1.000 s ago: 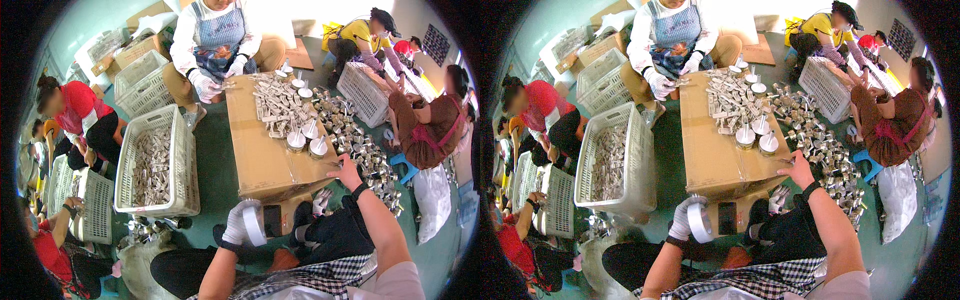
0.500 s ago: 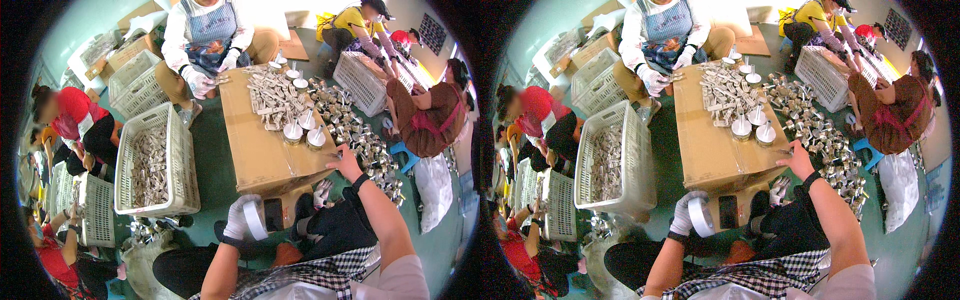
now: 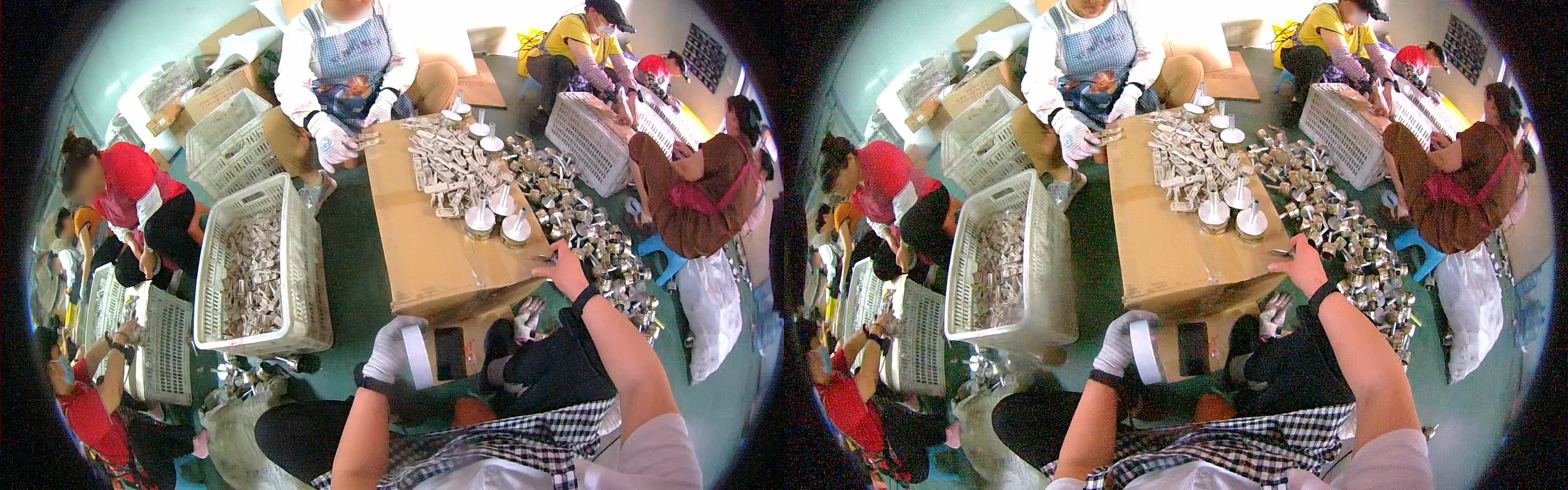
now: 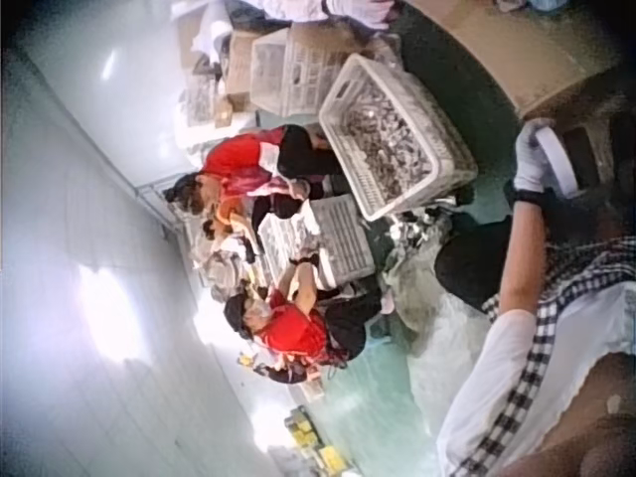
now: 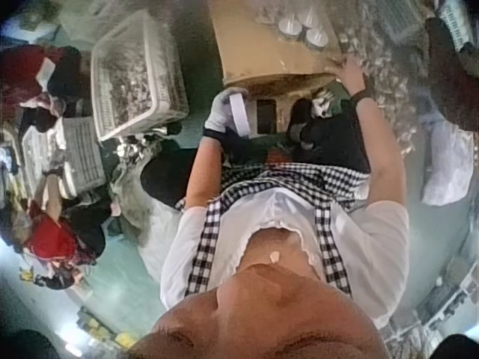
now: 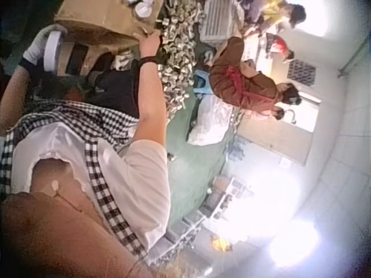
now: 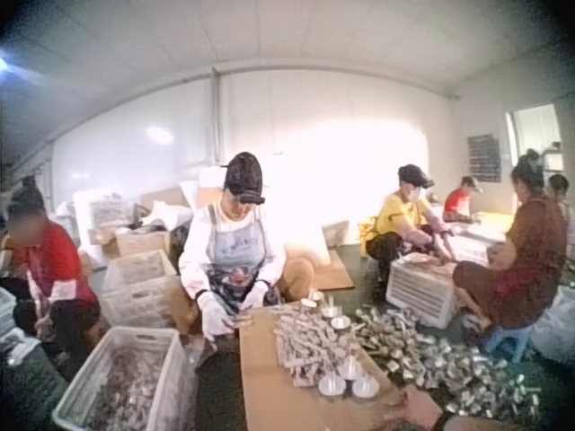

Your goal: Manual assembly and sorting of small metal manufacturing components at a workstation.

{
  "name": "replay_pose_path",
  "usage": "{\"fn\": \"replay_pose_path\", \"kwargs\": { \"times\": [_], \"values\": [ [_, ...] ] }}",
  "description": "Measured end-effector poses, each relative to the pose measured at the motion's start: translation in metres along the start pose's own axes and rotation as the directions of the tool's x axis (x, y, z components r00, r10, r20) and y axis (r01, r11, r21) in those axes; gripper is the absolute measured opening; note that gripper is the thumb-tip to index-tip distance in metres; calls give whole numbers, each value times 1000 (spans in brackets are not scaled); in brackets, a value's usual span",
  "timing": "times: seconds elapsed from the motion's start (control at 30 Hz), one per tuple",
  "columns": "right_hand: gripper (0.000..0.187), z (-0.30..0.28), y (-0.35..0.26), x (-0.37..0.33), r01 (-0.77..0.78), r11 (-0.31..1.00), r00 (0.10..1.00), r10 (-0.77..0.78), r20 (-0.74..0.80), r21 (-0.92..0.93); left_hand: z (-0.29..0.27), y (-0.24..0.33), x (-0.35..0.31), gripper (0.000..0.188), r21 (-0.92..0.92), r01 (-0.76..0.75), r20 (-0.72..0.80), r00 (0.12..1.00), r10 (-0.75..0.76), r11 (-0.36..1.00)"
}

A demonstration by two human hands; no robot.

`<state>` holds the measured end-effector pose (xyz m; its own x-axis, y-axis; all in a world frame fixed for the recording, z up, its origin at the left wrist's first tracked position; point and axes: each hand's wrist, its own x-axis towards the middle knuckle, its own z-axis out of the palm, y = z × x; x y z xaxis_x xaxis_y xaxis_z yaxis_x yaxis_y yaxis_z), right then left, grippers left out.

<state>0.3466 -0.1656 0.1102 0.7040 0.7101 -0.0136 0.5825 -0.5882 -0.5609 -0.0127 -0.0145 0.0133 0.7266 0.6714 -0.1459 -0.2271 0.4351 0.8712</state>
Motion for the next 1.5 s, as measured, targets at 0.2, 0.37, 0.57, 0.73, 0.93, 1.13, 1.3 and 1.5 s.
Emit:
{"fn": "replay_pose_path", "kwargs": {
  "times": [0.2, 0.37, 0.57, 0.73, 0.93, 1.13, 1.3, 1.5],
  "values": [
    [60, 4, -9, -1, 78, 997, 997, -78, -9, 20, -4, 7, -3, 22, 591, -384, 239, 923, 301, 709],
    [57, 9, 24, 8, 128, 971, 992, -130, -3, 201, -1, 5, 1, 29, 489, -162, 169, 981, 89, 857],
    [54, 30, 51, 22, 185, 981, 981, -181, -61, 63, -15, -17, 14, 24, -151, 124, 171, 980, -98, 981],
    [55, 24, 62, 31, 174, 983, 983, -169, -73, 56, 3, -16, 18, 13, -133, 96, 67, 994, -88, 986],
    [53, 24, 65, 33, 177, 984, 983, -174, -59, 34, -3, -21, 26, 11, -513, 319, 128, 947, -296, 797],
    [51, 21, 56, 28, 174, 982, 984, -171, -50, 75, 4, -15, 23, 12, -478, 316, 59, 943, -329, 820],
    [53, 18, 50, 25, 158, 985, 987, -155, -46, 66, 5, -16, 20, 12, -383, 241, 76, 970, -230, 892],
    [53, 24, 63, 31, 143, 989, 989, -140, -57, 48, -2, -29, 24, 16, -359, 186, 72, 983, -172, 915]
  ]
}}
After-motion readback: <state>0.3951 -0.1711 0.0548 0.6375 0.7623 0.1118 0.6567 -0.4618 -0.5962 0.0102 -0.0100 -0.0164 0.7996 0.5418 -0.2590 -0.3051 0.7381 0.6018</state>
